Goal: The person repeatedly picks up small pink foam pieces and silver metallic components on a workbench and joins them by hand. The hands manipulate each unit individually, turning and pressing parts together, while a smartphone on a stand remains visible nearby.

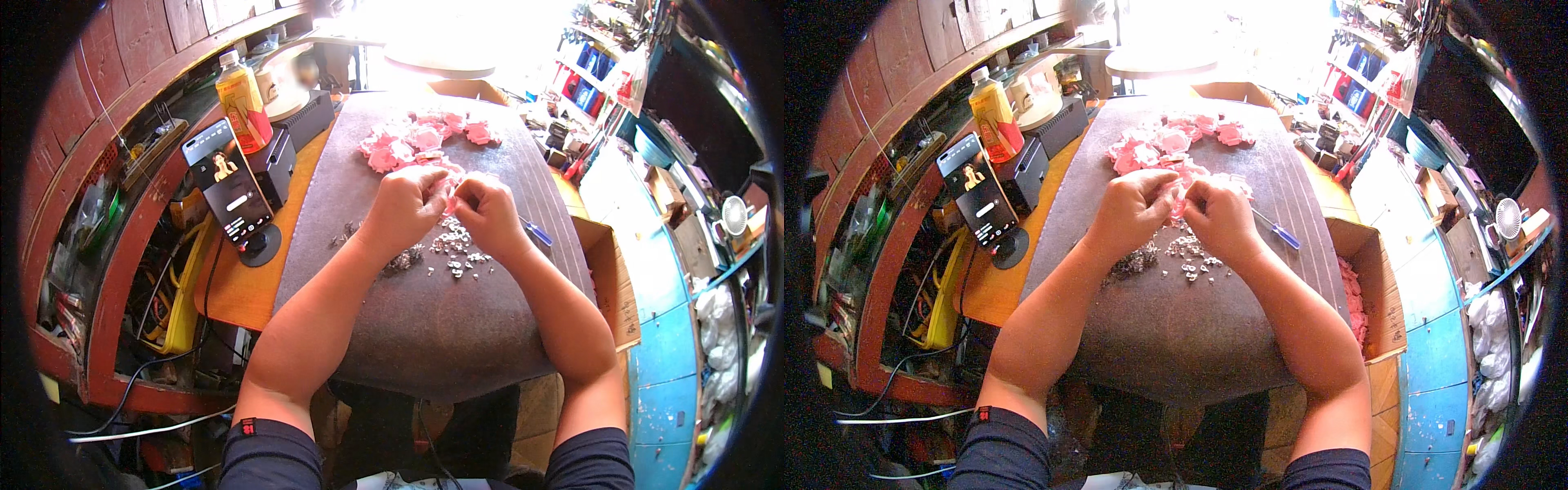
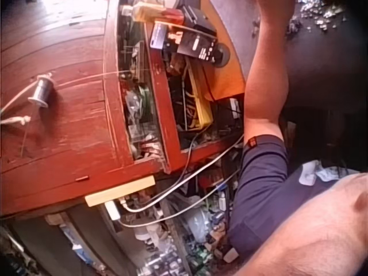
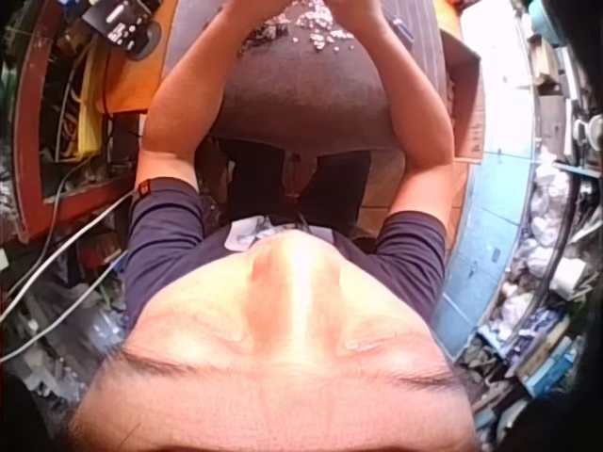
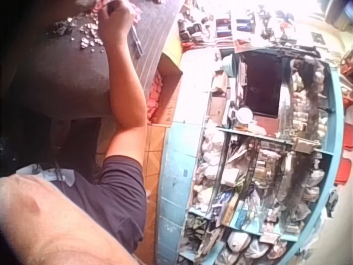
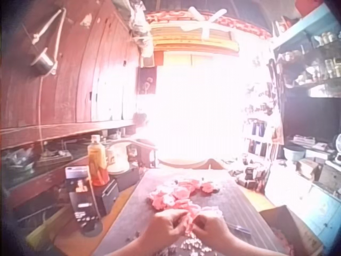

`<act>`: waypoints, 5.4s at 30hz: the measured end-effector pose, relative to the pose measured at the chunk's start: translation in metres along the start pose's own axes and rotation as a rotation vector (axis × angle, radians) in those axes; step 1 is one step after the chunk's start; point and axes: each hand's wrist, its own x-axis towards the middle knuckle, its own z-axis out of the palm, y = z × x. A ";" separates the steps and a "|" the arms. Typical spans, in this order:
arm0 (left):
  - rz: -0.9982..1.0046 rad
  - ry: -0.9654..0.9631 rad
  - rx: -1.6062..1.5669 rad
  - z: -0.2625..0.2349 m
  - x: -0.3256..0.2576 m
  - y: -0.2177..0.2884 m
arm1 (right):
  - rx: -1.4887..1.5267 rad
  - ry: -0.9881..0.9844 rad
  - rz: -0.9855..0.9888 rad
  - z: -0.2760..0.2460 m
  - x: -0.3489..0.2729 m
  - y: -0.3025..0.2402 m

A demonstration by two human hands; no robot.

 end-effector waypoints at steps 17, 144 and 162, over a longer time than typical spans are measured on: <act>-0.200 -0.028 -0.197 -0.002 0.001 0.003 | 1.039 -0.232 0.491 -0.009 0.006 0.015; 0.228 -0.195 0.409 -0.002 -0.003 -0.014 | 0.062 -0.215 0.017 -0.015 0.005 0.012; 0.149 -0.185 0.349 -0.002 -0.003 -0.011 | 0.075 -0.133 -0.002 -0.019 0.007 0.006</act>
